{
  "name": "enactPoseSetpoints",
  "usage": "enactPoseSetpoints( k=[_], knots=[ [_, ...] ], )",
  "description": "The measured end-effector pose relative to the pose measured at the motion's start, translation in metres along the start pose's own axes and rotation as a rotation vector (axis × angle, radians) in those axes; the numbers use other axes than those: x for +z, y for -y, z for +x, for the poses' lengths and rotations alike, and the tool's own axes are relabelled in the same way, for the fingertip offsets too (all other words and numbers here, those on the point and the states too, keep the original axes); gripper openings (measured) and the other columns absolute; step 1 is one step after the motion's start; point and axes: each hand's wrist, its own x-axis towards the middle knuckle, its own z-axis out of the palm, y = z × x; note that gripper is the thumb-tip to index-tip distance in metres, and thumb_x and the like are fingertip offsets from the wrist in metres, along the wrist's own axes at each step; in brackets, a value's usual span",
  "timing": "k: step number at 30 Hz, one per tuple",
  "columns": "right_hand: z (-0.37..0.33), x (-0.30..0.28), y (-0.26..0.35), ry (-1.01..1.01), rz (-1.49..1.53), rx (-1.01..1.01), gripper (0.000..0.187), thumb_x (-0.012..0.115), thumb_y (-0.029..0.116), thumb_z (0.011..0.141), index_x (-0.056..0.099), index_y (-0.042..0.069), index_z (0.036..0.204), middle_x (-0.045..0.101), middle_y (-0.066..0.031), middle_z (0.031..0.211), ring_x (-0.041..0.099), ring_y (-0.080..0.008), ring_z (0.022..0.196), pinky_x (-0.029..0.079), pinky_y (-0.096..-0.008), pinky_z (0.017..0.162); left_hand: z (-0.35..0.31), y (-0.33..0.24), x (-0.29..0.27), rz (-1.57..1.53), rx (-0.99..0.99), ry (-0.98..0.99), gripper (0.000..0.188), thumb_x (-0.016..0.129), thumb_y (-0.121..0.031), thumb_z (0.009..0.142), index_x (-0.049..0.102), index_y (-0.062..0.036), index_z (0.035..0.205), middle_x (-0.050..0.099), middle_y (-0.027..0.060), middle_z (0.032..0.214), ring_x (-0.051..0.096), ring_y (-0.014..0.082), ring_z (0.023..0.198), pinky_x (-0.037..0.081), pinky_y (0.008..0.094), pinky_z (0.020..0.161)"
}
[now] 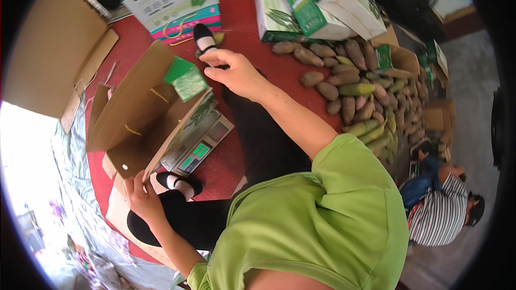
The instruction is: Sorting and weighing green radishes into boxes for packaging.
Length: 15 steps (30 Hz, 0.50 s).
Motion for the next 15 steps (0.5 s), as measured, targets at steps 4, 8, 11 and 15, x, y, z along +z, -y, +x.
enactPoseSetpoints(
  k=[4, 8, 11, 15],
  knots=[
    [-0.016, -0.049, -0.021, -0.198, -0.348, -0.102, 0.03, 0.063, 0.013, 0.085, 0.063, 0.005, 0.114, 0.061, -0.0091, 0.112, 0.06, -0.0202, 0.102, 0.048, -0.0326, 0.084, 0.012, -0.015, -0.003, 0.135, -0.165, 0.267, 0.038, 0.067, -0.006, 0.078, 0.064, -0.0141, 0.115, 0.058, 0.0085, 0.093, 0.059, 0.0278, 0.082, 0.048, 0.041, 0.069],
    [-0.057, -0.099, -0.094, -0.379, -0.637, -0.009, 0.024, 0.064, 0.018, 0.081, 0.067, 0.007, 0.102, 0.064, -0.0128, 0.096, 0.061, -0.0303, 0.094, 0.048, -0.0395, 0.083, 0.005, 0.011, 0.007, 0.278, 0.062, 0.227, 0.037, 0.064, -0.001, 0.077, 0.068, -0.0146, 0.112, 0.054, 0.0061, 0.086, 0.058, 0.0265, 0.076, 0.048, 0.0415, 0.068],
    [-0.117, -0.143, -0.185, -0.35, -0.803, 0.253, 0.023, 0.063, 0.017, 0.081, 0.066, 0.008, 0.102, 0.065, -0.0163, 0.099, 0.062, -0.0329, 0.095, 0.049, -0.0432, 0.082, 0.006, -0.001, 0.011, 0.274, 0.0, 0.24, 0.033, 0.058, 0.001, 0.08, 0.069, -0.0137, 0.107, 0.06, 0.0041, 0.099, 0.062, 0.0272, 0.088, 0.05, 0.0401, 0.072],
    [-0.232, -0.17, -0.244, -0.064, -0.944, 0.629, 0.021, 0.06, 0.015, 0.079, 0.068, 0.004, 0.094, 0.068, -0.0157, 0.093, 0.065, -0.0329, 0.09, 0.052, -0.0423, 0.075, 0.002, 0.006, 0.029, 0.261, -0.041, 0.236, 0.034, 0.055, 0.0, 0.083, 0.067, -0.0149, 0.111, 0.064, 0.0024, 0.114, 0.063, 0.0267, 0.1, 0.052, 0.0384, 0.077]
  ],
)
